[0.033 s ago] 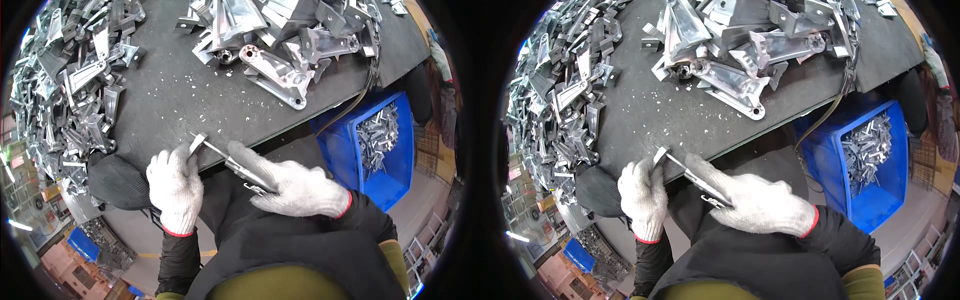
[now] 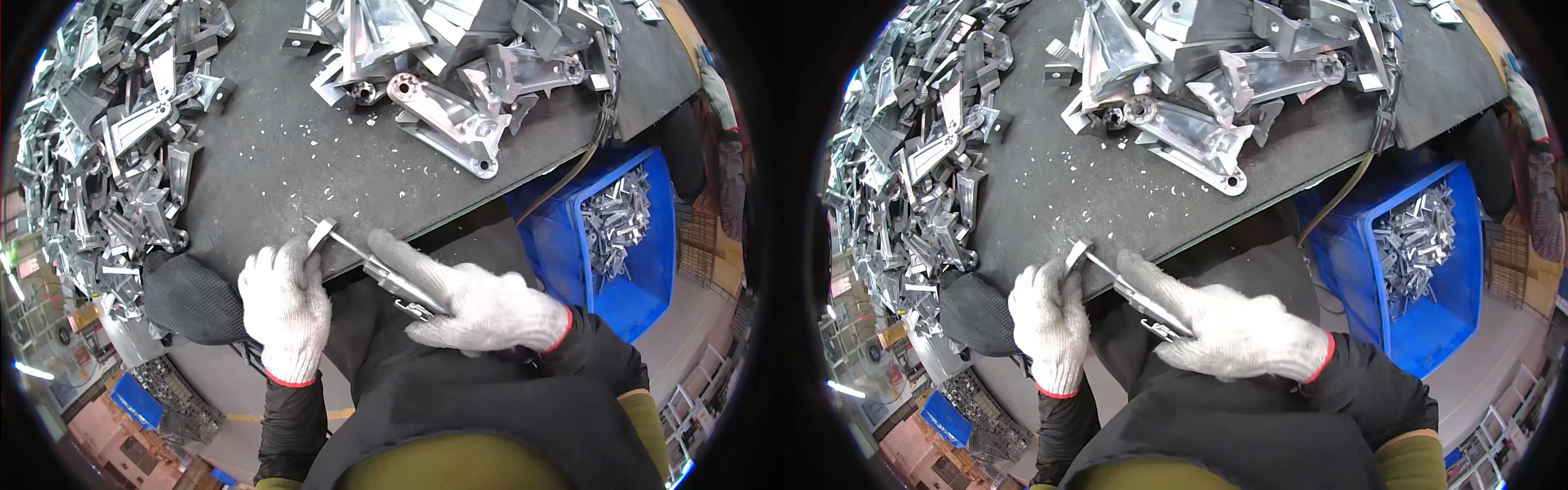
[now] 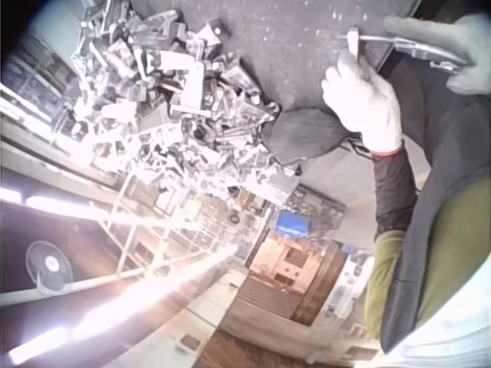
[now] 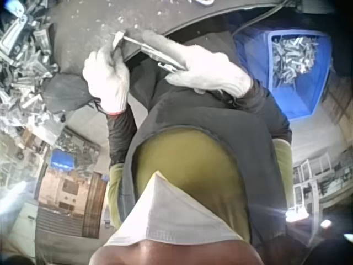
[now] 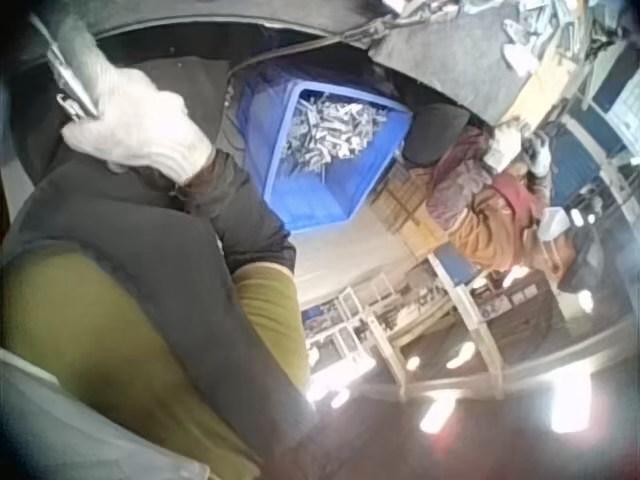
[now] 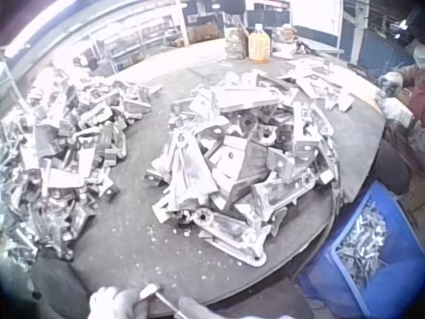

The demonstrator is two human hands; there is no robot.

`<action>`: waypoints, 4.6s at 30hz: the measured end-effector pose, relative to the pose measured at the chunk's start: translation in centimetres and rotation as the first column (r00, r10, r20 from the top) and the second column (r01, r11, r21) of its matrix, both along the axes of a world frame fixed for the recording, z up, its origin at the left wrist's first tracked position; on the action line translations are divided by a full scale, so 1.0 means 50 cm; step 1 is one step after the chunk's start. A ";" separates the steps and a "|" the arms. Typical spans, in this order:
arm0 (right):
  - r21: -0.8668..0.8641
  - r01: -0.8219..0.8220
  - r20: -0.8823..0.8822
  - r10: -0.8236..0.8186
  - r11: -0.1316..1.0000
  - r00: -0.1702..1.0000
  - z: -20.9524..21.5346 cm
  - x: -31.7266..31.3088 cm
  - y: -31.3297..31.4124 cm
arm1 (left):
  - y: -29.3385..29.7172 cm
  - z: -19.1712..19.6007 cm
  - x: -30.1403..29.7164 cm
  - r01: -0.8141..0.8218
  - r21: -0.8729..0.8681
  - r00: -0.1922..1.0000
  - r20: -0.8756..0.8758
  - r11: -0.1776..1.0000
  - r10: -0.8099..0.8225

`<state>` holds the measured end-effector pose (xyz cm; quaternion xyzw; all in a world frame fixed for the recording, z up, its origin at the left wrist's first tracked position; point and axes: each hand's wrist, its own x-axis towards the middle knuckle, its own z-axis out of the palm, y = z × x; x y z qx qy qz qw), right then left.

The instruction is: The person picks metal parts from a pile on a workbench, deburrs them with a handheld pneumatic tool, and stacks the finished parts into another pile.

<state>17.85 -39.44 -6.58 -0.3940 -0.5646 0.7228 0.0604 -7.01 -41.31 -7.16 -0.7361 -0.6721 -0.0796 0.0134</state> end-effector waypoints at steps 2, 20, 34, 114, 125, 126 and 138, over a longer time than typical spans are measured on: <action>-0.516 0.020 -0.243 -0.169 0.856 0.955 -0.010 0.002 0.010 | 0.000 0.000 -0.004 -0.008 -0.026 1.000 0.011 1.000 0.008; -0.550 0.154 -0.254 -0.340 0.821 0.905 0.049 0.018 -0.034 | 0.053 0.028 -0.036 -0.165 -0.384 0.808 0.475 0.909 0.348; 0.674 -0.206 0.471 -0.198 0.710 0.859 -0.014 0.101 -0.093 | 0.198 0.144 0.052 0.045 -0.361 0.348 0.880 0.931 0.325; 0.105 -0.096 0.601 0.014 0.990 0.799 0.045 -0.035 -0.060 | 0.124 -0.048 -0.080 0.603 -0.002 0.700 0.480 0.798 -0.528; -0.080 -0.454 0.737 0.359 0.887 0.572 0.075 -0.046 0.025 | 0.132 -0.051 -0.099 0.665 0.037 0.609 0.552 0.746 -0.570; -0.101 -0.451 0.731 0.374 0.887 0.571 0.084 -0.049 0.028 | 0.129 -0.042 -0.101 0.660 0.031 0.618 0.545 0.751 -0.566; 0.421 -0.144 0.588 -0.149 0.895 0.795 0.031 0.065 -0.025 | -0.015 -0.011 -0.008 -0.093 0.173 0.807 0.590 0.981 -0.028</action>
